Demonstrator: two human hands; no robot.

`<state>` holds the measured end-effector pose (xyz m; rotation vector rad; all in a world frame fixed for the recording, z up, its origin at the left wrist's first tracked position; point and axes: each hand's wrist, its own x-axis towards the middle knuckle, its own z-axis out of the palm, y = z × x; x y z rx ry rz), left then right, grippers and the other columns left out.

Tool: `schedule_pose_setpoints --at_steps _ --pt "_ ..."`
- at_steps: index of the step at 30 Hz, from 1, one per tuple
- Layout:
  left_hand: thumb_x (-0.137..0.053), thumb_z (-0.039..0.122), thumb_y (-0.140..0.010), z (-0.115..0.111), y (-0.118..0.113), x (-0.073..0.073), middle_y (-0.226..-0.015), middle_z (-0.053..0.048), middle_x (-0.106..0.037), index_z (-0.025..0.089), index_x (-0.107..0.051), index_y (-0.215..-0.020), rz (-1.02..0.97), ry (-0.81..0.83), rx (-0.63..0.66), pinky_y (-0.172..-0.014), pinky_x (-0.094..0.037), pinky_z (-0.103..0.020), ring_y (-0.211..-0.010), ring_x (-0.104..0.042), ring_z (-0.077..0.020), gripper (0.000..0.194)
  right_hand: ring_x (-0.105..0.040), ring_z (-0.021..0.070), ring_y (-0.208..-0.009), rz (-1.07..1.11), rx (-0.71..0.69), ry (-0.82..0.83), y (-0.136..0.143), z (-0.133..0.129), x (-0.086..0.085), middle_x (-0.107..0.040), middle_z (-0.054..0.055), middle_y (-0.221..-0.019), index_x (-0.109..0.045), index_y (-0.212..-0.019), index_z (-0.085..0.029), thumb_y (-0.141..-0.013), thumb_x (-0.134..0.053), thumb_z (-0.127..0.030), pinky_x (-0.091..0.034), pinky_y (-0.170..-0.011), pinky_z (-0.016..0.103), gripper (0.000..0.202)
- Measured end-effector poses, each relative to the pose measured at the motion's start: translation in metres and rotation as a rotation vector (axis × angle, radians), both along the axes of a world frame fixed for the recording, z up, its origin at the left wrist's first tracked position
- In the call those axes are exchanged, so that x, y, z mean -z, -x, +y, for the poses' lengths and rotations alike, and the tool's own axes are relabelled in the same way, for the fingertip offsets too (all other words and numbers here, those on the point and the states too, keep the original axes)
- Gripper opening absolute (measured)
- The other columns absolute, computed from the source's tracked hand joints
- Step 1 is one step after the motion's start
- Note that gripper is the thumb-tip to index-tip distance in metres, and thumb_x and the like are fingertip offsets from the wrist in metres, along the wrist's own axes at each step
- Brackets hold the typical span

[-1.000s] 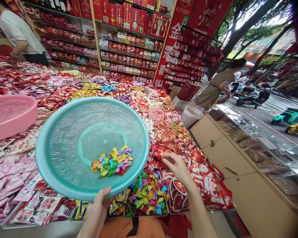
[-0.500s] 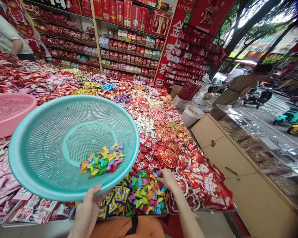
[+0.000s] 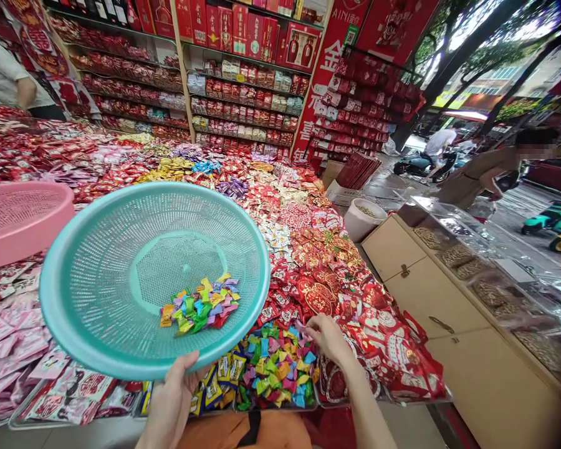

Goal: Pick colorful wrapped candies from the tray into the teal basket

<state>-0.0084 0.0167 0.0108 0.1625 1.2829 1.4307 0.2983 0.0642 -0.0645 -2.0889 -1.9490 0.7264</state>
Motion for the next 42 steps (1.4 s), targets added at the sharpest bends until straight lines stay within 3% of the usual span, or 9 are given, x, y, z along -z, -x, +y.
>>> schedule_pose_setpoints --at_steps 5,9,15,19,23,28,34,38,42 --pt "-0.072 0.008 -0.048 -0.001 -0.006 0.002 -0.102 -0.004 -0.073 0.018 -0.069 -0.104 0.003 0.019 -0.003 -0.083 -0.056 -0.038 -0.109 -0.062 -0.0301 0.056 -0.053 0.0229 -0.087 0.113 -0.029 -0.219 0.007 0.006 -0.053 -0.061 0.005 -0.087 -0.061 -0.079 -0.023 -0.093 -0.05 -0.032 -0.039 -0.078 0.035 0.02" --pt "-0.075 0.009 -0.046 -0.005 -0.012 0.008 -0.092 -0.004 -0.074 0.017 -0.07 -0.096 -0.023 0.047 0.035 -0.082 -0.055 -0.039 -0.103 -0.065 -0.0304 0.051 -0.051 0.0212 -0.087 0.198 -0.18 -0.354 0.046 0.016 -0.085 -0.06 0.004 -0.088 -0.061 -0.083 -0.022 -0.097 -0.047 -0.034 -0.037 -0.078 0.034 0.023" --pt "-0.081 0.021 -0.043 -0.013 -0.016 0.022 -0.066 -0.004 -0.067 0.017 -0.064 -0.059 0.034 0.104 0.075 -0.069 -0.056 -0.039 -0.079 -0.066 -0.0274 0.024 -0.049 0.0195 -0.088 0.197 -0.506 -0.399 0.126 0.028 -0.085 -0.059 0.003 -0.089 -0.062 -0.086 -0.022 -0.098 -0.048 -0.032 -0.035 -0.076 0.033 0.021" --pt "-0.081 0.023 -0.043 -0.014 -0.019 0.022 -0.067 -0.003 -0.067 0.017 -0.065 -0.058 0.04 0.112 0.092 -0.064 -0.055 -0.036 -0.077 -0.062 -0.0248 0.023 -0.048 0.0201 -0.089 0.153 -0.611 -0.393 0.159 0.027 -0.076 -0.059 0.004 -0.089 -0.064 -0.086 -0.022 -0.096 -0.052 -0.034 -0.036 -0.077 0.033 0.02" --pt "-0.081 0.021 -0.042 -0.014 -0.02 0.019 -0.067 -0.003 -0.067 0.017 -0.064 -0.057 0.017 0.111 0.078 -0.065 -0.055 -0.036 -0.076 -0.061 -0.0235 0.023 -0.052 0.0203 -0.095 0.25 -0.58 -0.396 0.151 0.025 -0.084 -0.061 0.005 -0.099 -0.066 -0.104 -0.023 -0.094 -0.056 -0.037 -0.04 -0.081 0.034 0.02" --pt "-0.079 0.016 -0.045 -0.012 -0.013 0.017 -0.069 -0.001 -0.067 0.017 -0.065 -0.063 -0.008 0.071 0.06 -0.075 -0.055 -0.039 -0.08 -0.065 -0.0246 0.023 -0.056 0.0197 -0.095 0.436 -0.212 -0.54 0.077 0.026 -0.1 -0.063 0.006 -0.099 -0.065 -0.109 -0.022 -0.095 -0.052 -0.034 -0.044 -0.085 0.034 0.022" --pt "-0.075 0.013 -0.046 -0.001 -0.005 0.008 -0.097 -0.004 -0.074 0.018 -0.07 -0.099 -0.034 0.045 0.015 -0.082 -0.055 -0.041 -0.106 -0.063 -0.0316 0.053 -0.058 0.0224 -0.087 0.213 0.028 -0.326 0.001 0.015 -0.037 -0.065 0.006 -0.088 -0.067 -0.086 -0.02 -0.088 -0.056 -0.029 -0.044 -0.08 0.035 0.015" --pt "-0.073 0.01 -0.045 0.001 -0.001 0.004 -0.107 -0.003 -0.073 0.019 -0.069 -0.105 -0.02 0.027 -0.003 -0.082 -0.056 -0.039 -0.111 -0.061 -0.032 0.061 -0.059 0.0219 -0.087 0.136 0.001 -0.084 -0.003 0.006 0.016 -0.065 0.005 -0.086 -0.068 -0.081 -0.02 -0.082 -0.059 -0.023 -0.043 -0.077 0.031 0.009" --pt "-0.072 0.011 -0.047 0.0 0.001 0.004 -0.11 -0.004 -0.072 0.019 -0.069 -0.107 0.002 0.036 -0.018 -0.081 -0.057 -0.039 -0.114 -0.059 -0.0324 0.061 -0.058 0.0203 -0.084 0.103 -0.017 0.039 0.006 0.005 0.043 -0.065 0.005 -0.085 -0.068 -0.081 -0.019 -0.079 -0.059 -0.02 -0.041 -0.073 0.028 0.009"
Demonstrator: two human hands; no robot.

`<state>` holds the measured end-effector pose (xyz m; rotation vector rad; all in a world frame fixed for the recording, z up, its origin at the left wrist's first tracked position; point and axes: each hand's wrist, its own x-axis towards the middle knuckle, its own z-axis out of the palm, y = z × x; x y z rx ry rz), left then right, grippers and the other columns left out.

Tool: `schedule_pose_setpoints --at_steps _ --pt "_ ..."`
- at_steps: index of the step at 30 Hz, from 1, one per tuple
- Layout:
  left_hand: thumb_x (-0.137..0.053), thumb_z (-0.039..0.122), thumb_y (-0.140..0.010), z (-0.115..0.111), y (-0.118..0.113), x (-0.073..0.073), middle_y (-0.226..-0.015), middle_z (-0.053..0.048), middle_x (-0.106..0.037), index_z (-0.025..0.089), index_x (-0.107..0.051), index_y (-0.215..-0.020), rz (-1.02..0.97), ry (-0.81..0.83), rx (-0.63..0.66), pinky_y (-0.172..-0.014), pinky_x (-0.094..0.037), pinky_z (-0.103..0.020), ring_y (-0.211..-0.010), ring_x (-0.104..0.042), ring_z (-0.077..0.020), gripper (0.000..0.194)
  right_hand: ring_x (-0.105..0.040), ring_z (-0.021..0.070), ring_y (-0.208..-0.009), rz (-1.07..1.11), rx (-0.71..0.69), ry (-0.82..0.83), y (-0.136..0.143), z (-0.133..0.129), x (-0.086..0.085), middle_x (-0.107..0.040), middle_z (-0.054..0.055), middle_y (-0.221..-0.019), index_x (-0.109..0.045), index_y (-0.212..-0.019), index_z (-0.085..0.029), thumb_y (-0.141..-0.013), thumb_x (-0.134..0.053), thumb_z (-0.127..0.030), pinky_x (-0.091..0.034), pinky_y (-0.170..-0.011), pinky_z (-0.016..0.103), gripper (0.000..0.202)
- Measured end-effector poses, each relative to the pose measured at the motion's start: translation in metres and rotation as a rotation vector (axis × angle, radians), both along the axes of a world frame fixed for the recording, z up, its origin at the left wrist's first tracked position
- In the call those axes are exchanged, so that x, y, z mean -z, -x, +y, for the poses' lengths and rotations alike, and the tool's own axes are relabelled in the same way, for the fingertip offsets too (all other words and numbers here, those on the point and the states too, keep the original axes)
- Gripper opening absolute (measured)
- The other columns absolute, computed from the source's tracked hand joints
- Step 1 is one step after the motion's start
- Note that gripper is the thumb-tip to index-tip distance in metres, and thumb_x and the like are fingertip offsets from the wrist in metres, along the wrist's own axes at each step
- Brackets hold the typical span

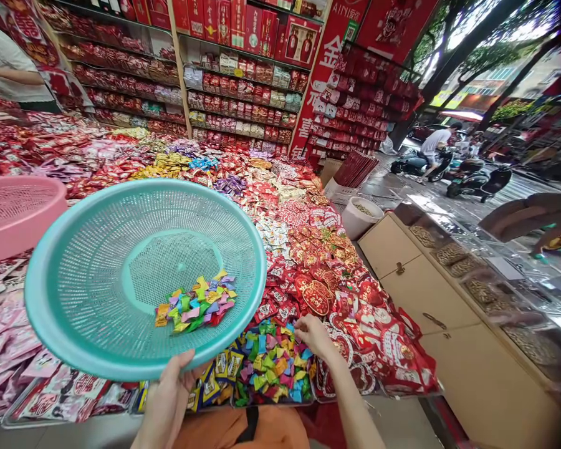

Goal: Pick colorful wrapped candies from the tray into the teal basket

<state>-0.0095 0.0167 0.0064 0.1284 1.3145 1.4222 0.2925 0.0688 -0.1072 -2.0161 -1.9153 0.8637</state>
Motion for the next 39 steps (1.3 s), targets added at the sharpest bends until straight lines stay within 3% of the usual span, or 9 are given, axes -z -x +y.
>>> schedule_pose_setpoints --at_steps 5,19,27,34,39 --pt "-0.072 0.011 -0.047 -0.001 0.0 0.004 -0.113 -0.003 -0.071 0.02 -0.066 -0.114 0.018 -0.006 -0.016 -0.078 -0.058 -0.038 -0.114 -0.059 -0.0317 0.067 -0.057 0.0185 -0.08 -0.02 -0.002 0.041 0.001 0.003 0.01 -0.062 0.004 -0.081 -0.069 -0.081 -0.018 -0.076 -0.061 -0.017 -0.038 -0.068 0.026 0.01" --pt "-0.072 0.006 -0.05 -0.003 -0.004 -0.001 -0.112 -0.003 -0.072 0.02 -0.066 -0.115 -0.008 -0.04 0.006 -0.082 -0.057 -0.041 -0.108 -0.063 -0.0321 0.067 -0.055 0.0192 -0.084 -0.066 -0.012 0.061 0.009 0.004 0.013 -0.062 0.005 -0.084 -0.068 -0.076 -0.018 -0.075 -0.062 -0.014 -0.036 -0.069 0.025 0.008" --pt "-0.069 0.003 -0.052 0.001 -0.004 -0.004 -0.114 -0.005 -0.072 0.018 -0.065 -0.118 -0.034 -0.021 0.015 -0.083 -0.057 -0.041 -0.109 -0.063 -0.032 0.068 -0.053 0.0195 -0.082 -0.062 -0.033 0.028 0.008 -0.002 -0.005 -0.059 0.005 -0.082 -0.064 -0.072 -0.019 -0.083 -0.053 -0.017 -0.036 -0.068 0.026 0.016" --pt "-0.065 0.006 -0.066 0.017 -0.004 -0.005 -0.114 -0.01 -0.072 0.014 -0.064 -0.122 -0.112 -0.031 0.124 -0.082 -0.058 -0.043 -0.104 -0.066 -0.03 0.057 -0.054 0.0207 -0.084 0.026 -0.02 -0.041 0.004 -0.013 -0.038 -0.059 0.005 -0.081 -0.061 -0.072 -0.02 -0.084 -0.049 -0.021 -0.039 -0.073 0.029 0.017" --pt "-0.065 0.012 -0.072 0.033 -0.008 0.005 -0.112 -0.012 -0.072 0.012 -0.061 -0.126 -0.17 -0.058 0.211 -0.083 -0.057 -0.044 -0.101 -0.067 -0.0285 0.054 -0.055 0.022 -0.087 0.115 0.025 -0.083 0.003 -0.021 -0.058 -0.06 0.005 -0.083 -0.059 -0.072 -0.021 -0.085 -0.051 -0.028 -0.04 -0.077 0.031 0.017"
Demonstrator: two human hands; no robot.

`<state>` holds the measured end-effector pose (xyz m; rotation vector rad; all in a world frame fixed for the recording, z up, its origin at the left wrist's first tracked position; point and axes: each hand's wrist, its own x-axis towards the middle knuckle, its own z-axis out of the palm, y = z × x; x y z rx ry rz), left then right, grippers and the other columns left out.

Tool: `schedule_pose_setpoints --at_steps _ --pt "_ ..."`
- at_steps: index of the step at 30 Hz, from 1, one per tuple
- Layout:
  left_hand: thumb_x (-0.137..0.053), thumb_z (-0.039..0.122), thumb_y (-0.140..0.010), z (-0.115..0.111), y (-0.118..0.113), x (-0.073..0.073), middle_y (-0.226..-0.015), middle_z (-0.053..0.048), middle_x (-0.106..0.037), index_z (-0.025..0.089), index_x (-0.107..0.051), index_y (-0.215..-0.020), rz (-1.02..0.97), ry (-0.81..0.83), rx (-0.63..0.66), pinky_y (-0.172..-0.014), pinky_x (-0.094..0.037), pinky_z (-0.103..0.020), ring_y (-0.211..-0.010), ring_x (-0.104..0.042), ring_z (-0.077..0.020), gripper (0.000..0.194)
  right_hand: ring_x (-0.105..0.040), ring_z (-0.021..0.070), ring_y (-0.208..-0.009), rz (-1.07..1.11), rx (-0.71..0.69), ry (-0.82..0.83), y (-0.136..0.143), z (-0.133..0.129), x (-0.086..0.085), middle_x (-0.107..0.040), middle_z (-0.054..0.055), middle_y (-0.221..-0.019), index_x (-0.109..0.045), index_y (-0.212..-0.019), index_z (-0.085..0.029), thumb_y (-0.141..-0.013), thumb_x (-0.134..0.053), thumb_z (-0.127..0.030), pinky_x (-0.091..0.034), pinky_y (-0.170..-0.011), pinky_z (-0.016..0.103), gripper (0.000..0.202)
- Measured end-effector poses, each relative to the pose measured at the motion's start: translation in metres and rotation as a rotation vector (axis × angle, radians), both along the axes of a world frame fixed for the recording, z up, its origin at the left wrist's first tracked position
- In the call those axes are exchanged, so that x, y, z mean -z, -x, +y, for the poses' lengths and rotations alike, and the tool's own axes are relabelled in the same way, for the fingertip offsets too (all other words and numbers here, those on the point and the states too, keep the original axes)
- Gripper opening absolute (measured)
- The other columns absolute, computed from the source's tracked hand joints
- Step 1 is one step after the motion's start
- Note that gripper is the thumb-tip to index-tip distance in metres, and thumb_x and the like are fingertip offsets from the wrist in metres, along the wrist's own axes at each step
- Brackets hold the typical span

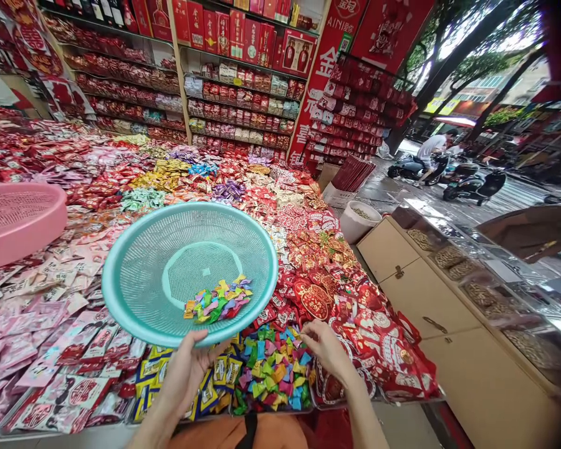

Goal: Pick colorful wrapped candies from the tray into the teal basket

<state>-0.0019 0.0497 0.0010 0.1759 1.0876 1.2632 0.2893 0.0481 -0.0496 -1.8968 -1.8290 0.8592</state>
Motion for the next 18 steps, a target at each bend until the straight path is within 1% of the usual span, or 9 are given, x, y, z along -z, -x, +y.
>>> schedule_pose_setpoints --at_steps 5,10,14,18 --pt "-0.066 0.012 -0.073 0.01 -0.002 0.013 -0.11 -0.012 -0.072 0.012 -0.063 -0.123 0.032 -0.024 0.042 -0.084 -0.056 -0.045 -0.101 -0.067 -0.0282 0.05 -0.055 0.02 -0.08 0.146 -0.006 0.003 0.004 -0.005 -0.012 -0.059 0.004 -0.081 -0.061 -0.073 -0.021 -0.085 -0.052 -0.036 -0.041 -0.074 0.031 0.021" --pt "-0.066 0.013 -0.073 0.01 -0.002 0.016 -0.112 -0.013 -0.072 0.01 -0.063 -0.121 0.029 -0.021 0.046 -0.085 -0.056 -0.045 -0.104 -0.065 -0.0293 0.048 -0.053 0.0174 -0.076 0.318 -0.014 0.003 0.015 -0.007 -0.024 -0.057 0.001 -0.076 -0.064 -0.074 -0.02 -0.086 -0.056 -0.045 -0.04 -0.071 0.029 0.028" --pt "-0.064 0.013 -0.074 0.011 0.001 0.019 -0.116 -0.015 -0.07 0.011 -0.06 -0.124 0.008 -0.023 0.05 -0.085 -0.056 -0.047 -0.104 -0.065 -0.0298 0.05 -0.051 0.0143 -0.071 0.525 -0.003 0.084 0.025 -0.008 -0.027 -0.056 -0.001 -0.074 -0.063 -0.076 -0.02 -0.082 -0.062 -0.051 -0.039 -0.068 0.026 0.032" --pt "-0.063 0.012 -0.075 0.011 0.003 0.024 -0.116 -0.014 -0.07 0.012 -0.055 -0.131 -0.018 -0.016 0.027 -0.085 -0.056 -0.046 -0.103 -0.066 -0.0278 0.056 -0.048 0.012 -0.067 0.713 0.005 0.191 0.033 -0.009 -0.029 -0.055 -0.002 -0.072 -0.063 -0.076 -0.019 -0.075 -0.069 -0.056 -0.038 -0.065 0.025 0.038"
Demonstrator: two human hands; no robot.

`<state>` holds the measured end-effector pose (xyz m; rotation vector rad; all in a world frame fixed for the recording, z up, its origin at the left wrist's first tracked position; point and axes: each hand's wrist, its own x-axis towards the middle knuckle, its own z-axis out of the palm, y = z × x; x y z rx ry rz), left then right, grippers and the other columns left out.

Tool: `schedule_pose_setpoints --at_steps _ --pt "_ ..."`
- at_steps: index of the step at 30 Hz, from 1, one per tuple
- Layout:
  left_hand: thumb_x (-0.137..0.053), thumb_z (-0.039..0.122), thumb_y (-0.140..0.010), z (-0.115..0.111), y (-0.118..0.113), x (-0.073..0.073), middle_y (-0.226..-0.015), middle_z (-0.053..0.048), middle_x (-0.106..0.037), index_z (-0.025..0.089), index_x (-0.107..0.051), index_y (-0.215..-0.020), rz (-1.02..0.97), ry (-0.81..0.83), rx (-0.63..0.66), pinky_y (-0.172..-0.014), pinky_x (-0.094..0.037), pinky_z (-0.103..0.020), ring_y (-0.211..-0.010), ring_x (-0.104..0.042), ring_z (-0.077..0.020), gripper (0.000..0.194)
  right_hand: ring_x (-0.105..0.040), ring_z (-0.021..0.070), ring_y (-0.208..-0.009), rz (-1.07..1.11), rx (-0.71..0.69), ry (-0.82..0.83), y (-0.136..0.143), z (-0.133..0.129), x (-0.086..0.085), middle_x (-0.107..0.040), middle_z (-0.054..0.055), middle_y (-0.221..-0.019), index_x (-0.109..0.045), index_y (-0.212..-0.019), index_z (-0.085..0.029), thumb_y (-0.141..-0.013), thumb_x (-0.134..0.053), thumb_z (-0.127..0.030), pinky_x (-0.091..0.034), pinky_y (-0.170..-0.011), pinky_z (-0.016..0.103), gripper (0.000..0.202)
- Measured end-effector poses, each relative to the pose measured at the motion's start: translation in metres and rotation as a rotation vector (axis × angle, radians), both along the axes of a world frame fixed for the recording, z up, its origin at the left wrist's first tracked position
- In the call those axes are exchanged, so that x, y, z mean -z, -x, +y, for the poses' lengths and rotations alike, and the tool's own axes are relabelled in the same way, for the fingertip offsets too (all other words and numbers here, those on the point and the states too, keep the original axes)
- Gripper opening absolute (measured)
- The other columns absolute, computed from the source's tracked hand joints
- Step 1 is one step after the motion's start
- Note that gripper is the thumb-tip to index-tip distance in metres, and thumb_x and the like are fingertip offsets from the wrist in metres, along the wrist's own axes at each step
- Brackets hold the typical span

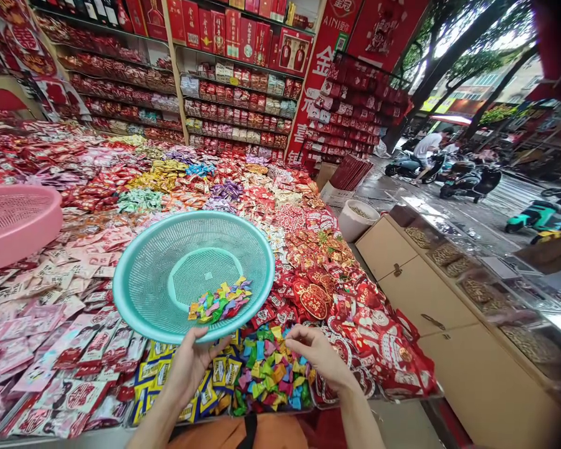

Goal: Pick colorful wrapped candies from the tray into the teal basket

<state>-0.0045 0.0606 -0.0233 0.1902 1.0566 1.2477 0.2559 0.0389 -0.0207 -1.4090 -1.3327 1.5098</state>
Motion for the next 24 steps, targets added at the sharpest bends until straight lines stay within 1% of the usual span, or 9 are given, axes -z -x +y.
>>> schedule_pose_setpoints --at_steps 4,9,13,15,17,18,19,22,24 --pt "-0.064 0.015 -0.076 -0.003 0.0 0.0 -0.118 -0.013 -0.07 0.013 -0.053 -0.133 -0.007 0.013 0.005 -0.085 -0.056 -0.044 -0.103 -0.066 -0.026 0.059 -0.046 0.0114 -0.067 0.083 -0.019 0.049 0.007 0.0 -0.006 -0.055 -0.002 -0.07 -0.064 -0.075 -0.018 -0.072 -0.073 -0.055 -0.037 -0.066 0.025 0.038" --pt "-0.068 0.029 -0.078 -0.009 0.0 -0.008 -0.124 -0.011 -0.067 0.021 -0.052 -0.134 0.025 0.041 0.036 -0.08 -0.056 -0.041 -0.1 -0.067 -0.0258 0.059 -0.049 0.0119 -0.069 0.126 -0.042 0.075 0.015 0.001 -0.006 -0.058 -0.002 -0.072 -0.066 -0.076 -0.018 -0.069 -0.076 -0.055 -0.039 -0.067 0.025 0.038" --pt "-0.069 0.034 -0.076 -0.022 0.003 0.0 -0.117 -0.016 -0.069 0.017 -0.064 -0.115 0.064 0.097 0.105 -0.072 -0.056 -0.034 -0.089 -0.069 -0.0234 0.043 -0.049 0.0113 -0.07 0.148 -0.058 0.073 0.017 0.002 0.0 -0.059 -0.002 -0.073 -0.066 -0.074 -0.018 -0.069 -0.076 -0.054 -0.039 -0.068 0.025 0.038" --pt "-0.069 0.039 -0.075 -0.034 0.0 0.007 -0.101 -0.019 -0.072 0.012 -0.071 -0.098 0.118 0.109 0.264 -0.062 -0.054 -0.03 -0.074 -0.068 -0.0205 0.036 -0.048 0.0109 -0.069 0.138 -0.067 0.076 0.017 0.001 0.002 -0.059 -0.002 -0.073 -0.067 -0.075 -0.017 -0.07 -0.075 -0.053 -0.038 -0.067 0.024 0.037" --pt "-0.072 0.044 -0.071 -0.045 -0.008 0.011 -0.075 -0.017 -0.071 0.01 -0.073 -0.082 0.208 0.109 0.544 -0.051 -0.049 -0.028 -0.055 -0.062 -0.018 0.035 -0.047 0.0107 -0.068 0.108 -0.084 0.077 0.016 0.0 0.003 -0.059 -0.002 -0.073 -0.067 -0.075 -0.017 -0.071 -0.075 -0.052 -0.037 -0.065 0.024 0.036" --pt "-0.072 0.044 -0.07 -0.048 -0.013 0.011 -0.075 -0.017 -0.071 0.012 -0.073 -0.08 0.271 0.034 0.636 -0.052 -0.048 -0.027 -0.057 -0.063 -0.0179 0.033 -0.047 0.0107 -0.067 0.087 -0.098 0.075 0.016 -0.001 0.002 -0.058 -0.002 -0.073 -0.067 -0.075 -0.017 -0.071 -0.075 -0.052 -0.037 -0.064 0.024 0.036" --pt "-0.074 0.043 -0.069 -0.049 -0.018 0.01 -0.081 -0.016 -0.072 0.013 -0.074 -0.079 0.344 -0.048 0.656 -0.055 -0.048 -0.027 -0.065 -0.064 -0.0193 0.031 -0.047 0.0108 -0.067 0.066 -0.115 0.07 0.016 -0.002 0.0 -0.058 -0.002 -0.072 -0.067 -0.075 -0.017 -0.072 -0.075 -0.052 -0.037 -0.063 0.024 0.035" --pt "-0.073 0.043 -0.069 -0.042 -0.031 0.005 -0.099 -0.012 -0.073 0.021 -0.076 -0.095 0.412 -0.197 0.579 -0.07 -0.051 -0.034 -0.091 -0.065 -0.0258 0.034 -0.049 0.0111 -0.066 0.028 -0.186 0.065 0.017 -0.003 -0.006 -0.059 -0.001 -0.074 -0.068 -0.074 -0.018 -0.072 -0.074 -0.05 -0.038 -0.063 0.025 0.032" --pt "-0.069 0.043 -0.072 -0.032 -0.036 0.001 -0.098 -0.011 -0.073 0.022 -0.077 -0.093 0.484 -0.317 0.637 -0.071 -0.05 -0.034 -0.087 -0.064 -0.0247 0.03 -0.05 0.0113 -0.066 0.011 -0.223 0.061 0.019 -0.005 -0.011 -0.06 -0.001 -0.074 -0.069 -0.072 -0.019 -0.072 -0.074 -0.048 -0.039 -0.063 0.025 0.029"
